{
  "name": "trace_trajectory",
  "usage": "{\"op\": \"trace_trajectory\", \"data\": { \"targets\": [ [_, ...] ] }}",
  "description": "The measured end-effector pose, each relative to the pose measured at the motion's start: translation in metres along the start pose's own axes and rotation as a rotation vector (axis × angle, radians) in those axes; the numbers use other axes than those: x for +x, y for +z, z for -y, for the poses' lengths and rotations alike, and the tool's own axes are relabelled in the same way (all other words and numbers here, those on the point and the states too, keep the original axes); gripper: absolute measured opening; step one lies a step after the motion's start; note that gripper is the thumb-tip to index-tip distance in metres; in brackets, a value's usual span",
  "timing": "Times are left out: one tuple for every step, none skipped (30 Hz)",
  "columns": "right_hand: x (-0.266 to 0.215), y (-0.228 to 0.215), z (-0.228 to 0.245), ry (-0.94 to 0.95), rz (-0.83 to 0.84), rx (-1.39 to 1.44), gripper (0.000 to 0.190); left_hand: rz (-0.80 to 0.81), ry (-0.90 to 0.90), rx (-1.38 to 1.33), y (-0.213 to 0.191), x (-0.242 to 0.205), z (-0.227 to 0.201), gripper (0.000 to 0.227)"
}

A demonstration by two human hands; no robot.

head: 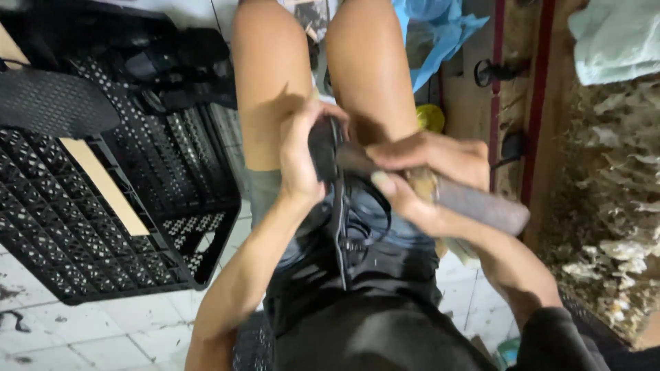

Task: Assembling sandals by aligning soles with uppers and using a hammer to secure the components.

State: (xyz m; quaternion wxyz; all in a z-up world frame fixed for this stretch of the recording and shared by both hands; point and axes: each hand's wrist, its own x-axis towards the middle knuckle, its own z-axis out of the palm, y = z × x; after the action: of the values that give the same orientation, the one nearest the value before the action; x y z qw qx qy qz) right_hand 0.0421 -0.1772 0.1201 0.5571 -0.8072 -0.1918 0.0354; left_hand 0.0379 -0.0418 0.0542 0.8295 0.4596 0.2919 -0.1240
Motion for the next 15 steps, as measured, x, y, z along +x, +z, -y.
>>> {"op": "trace_trajectory", "data": {
  "targets": [
    [-0.007,0.0,-0.007,0.023,0.005,0.001,0.014,-0.007,-0.022,-0.002,0.0,0.002,0.003,0.037],
    [-0.013,0.0,-0.013,0.03,0.051,0.054,0.013,-0.027,-0.042,-0.049,0.0,0.004,0.006,0.035],
    [-0.013,0.001,-0.025,0.006,0.098,0.11,0.012,-0.046,-0.03,-0.096,0.001,0.014,0.006,0.034],
    [-0.013,0.0,-0.031,-0.004,0.103,0.114,0.012,-0.052,-0.019,-0.097,-0.004,0.018,0.016,0.034],
    [-0.015,-0.002,-0.036,0.109,0.106,0.137,0.01,-0.051,-0.008,-0.027,-0.007,0.023,0.026,0.037],
    [-0.016,-0.004,-0.041,0.222,0.109,0.159,0.01,-0.051,0.004,0.042,-0.011,0.028,0.037,0.04],
    [-0.014,-0.005,-0.037,0.236,0.115,0.168,0.01,-0.063,-0.009,0.045,-0.012,0.029,0.035,0.04],
    [-0.012,-0.005,-0.034,0.212,0.098,0.166,0.01,-0.059,-0.02,0.058,-0.013,0.029,0.033,0.042],
    [-0.009,-0.006,-0.031,0.183,0.071,0.152,0.01,-0.04,-0.027,0.069,-0.012,0.033,0.031,0.044],
    [-0.013,-0.007,-0.033,0.19,0.068,0.15,0.01,-0.037,-0.035,0.07,-0.015,0.034,0.037,0.044],
    [-0.016,-0.007,-0.037,0.217,0.102,0.153,0.011,-0.033,-0.036,0.085,-0.017,0.037,0.042,0.046],
    [-0.018,-0.008,-0.04,0.245,0.135,0.156,0.012,-0.029,-0.037,0.1,-0.02,0.04,0.047,0.048],
    [-0.018,-0.008,-0.044,0.236,0.14,0.156,0.012,-0.033,-0.028,0.097,-0.019,0.041,0.043,0.048],
    [-0.018,-0.008,-0.047,0.224,0.149,0.159,0.012,-0.017,-0.025,0.105,-0.018,0.041,0.04,0.044],
    [-0.023,-0.008,-0.046,0.233,0.156,0.164,0.012,-0.003,-0.043,0.115,-0.017,0.035,0.04,0.04]
  ]
}}
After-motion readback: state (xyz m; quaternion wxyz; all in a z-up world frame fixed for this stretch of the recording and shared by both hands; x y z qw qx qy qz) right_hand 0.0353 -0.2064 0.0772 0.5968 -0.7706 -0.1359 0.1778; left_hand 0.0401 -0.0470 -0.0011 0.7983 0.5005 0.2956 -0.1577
